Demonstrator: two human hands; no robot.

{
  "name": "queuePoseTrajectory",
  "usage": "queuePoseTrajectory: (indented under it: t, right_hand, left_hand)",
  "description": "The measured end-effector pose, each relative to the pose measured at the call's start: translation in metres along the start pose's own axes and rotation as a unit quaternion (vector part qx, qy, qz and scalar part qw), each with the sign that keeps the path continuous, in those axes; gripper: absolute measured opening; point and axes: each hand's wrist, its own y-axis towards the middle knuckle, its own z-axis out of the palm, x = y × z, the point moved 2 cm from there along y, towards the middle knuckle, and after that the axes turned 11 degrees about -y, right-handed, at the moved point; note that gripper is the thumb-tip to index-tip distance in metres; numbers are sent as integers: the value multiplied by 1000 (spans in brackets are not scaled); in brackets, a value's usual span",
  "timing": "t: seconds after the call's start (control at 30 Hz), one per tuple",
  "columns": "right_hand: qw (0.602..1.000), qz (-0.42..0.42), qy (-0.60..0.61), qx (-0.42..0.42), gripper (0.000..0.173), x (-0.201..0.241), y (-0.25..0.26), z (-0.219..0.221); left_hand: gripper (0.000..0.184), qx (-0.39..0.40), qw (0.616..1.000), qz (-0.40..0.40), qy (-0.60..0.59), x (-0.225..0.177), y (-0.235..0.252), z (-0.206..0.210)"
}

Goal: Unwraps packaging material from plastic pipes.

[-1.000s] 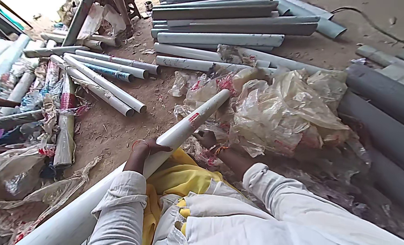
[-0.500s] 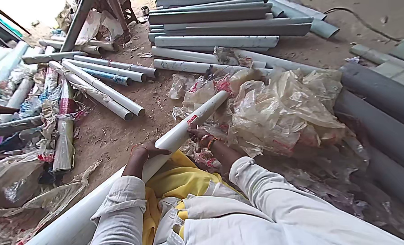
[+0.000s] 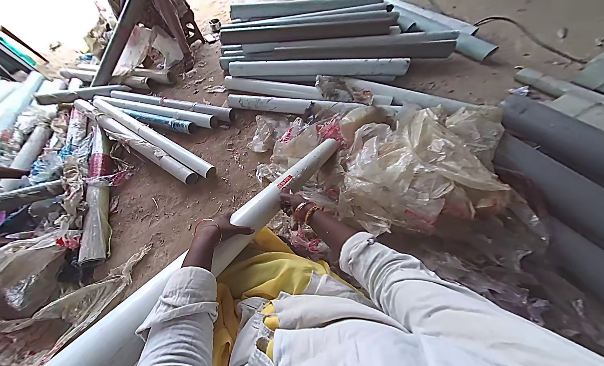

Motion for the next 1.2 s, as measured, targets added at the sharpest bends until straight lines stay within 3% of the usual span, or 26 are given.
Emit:
queuePoseTrajectory:
  t: [0.23,0.57,0.67,0.9,1.03,1.1,1.2]
  right_hand:
    - [1000,12,9,11,31,-3,-8,-2]
    - [1000,8,-14,-10,25,-4,-16,4]
    - [999,18,45,7,21,-5,-21,1]
    - [999,27,39,18,30,-6,-8,2]
    - [1000,21,-23,2,13,-2,-23,1]
    - [995,-23,-70,-60,21,-3,-26,-2]
    - [937,-210,-234,-153,28,-3,-19,-13]
  left_hand:
    - [83,-3,1000,-4,1,-1,-3,1]
    - [85,-3,1000,-16,5,-2,-3,1]
    - [87,-8,1000,-14,12,-1,-3,0]
    - [85,-5,1000,-14,17,-1,-1,0]
    - [85,-3,1000,-17,22,-2,0,0]
    - [85,-5,1000,-10,11,-2,0,1]
    - [84,-6,1000,0,-1,0,-2,2]
